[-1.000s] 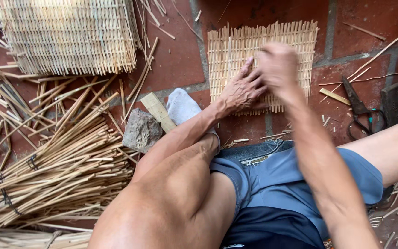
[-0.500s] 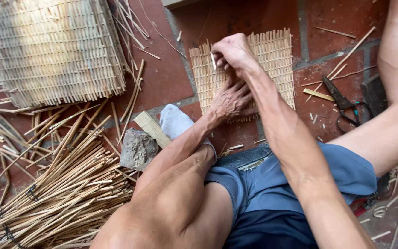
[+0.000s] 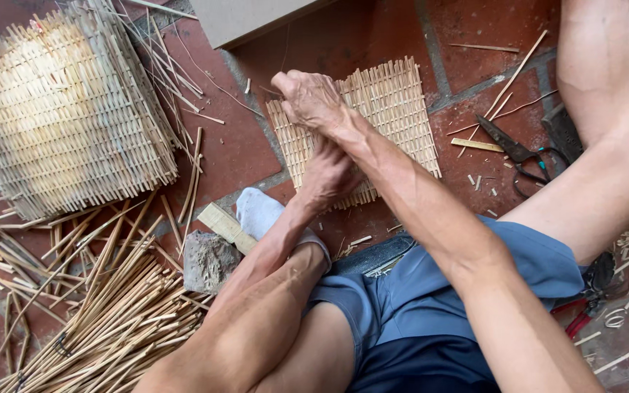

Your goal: The person weaves thin bamboo strips into a small mat, then applies glue to a cardboard square using a roller and presses the mat onto it. The person repeats this process with another mat, stacking the finished units.

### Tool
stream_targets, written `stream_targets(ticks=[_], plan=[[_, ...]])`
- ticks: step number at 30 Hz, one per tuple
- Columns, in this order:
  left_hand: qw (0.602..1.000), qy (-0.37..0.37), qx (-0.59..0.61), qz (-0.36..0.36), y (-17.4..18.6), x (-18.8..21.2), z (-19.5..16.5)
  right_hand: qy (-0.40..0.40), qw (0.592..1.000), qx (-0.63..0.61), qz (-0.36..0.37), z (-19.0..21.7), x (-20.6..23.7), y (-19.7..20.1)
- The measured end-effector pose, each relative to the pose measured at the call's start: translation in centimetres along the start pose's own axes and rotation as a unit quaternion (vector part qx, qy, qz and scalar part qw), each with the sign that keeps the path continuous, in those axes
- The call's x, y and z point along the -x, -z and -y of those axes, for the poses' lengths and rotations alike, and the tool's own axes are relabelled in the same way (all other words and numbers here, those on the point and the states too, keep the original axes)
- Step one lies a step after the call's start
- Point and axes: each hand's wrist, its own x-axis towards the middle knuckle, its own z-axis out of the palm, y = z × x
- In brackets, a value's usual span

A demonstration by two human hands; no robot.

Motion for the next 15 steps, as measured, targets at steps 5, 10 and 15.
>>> stream_targets(ticks=[5, 10, 15], plan=[[0.921, 0.306, -0.034, -0.241, 8.3, 1.3, 1.6, 0.041, 0.999, 0.01, 0.018, 0.0, 0.4, -0.1], [0.811, 0.399, 0.383, -0.19, 11.6, -1.1, 3.1, -0.018, 0.996, -0.01, 0.085, 0.0, 1.2, 1.7], [0.785, 0.363, 0.477, -0.156, 11.1, -3.5, 1.5, -0.026, 0.983, -0.062, 0.174, -1.0, 0.9, 6.1]])
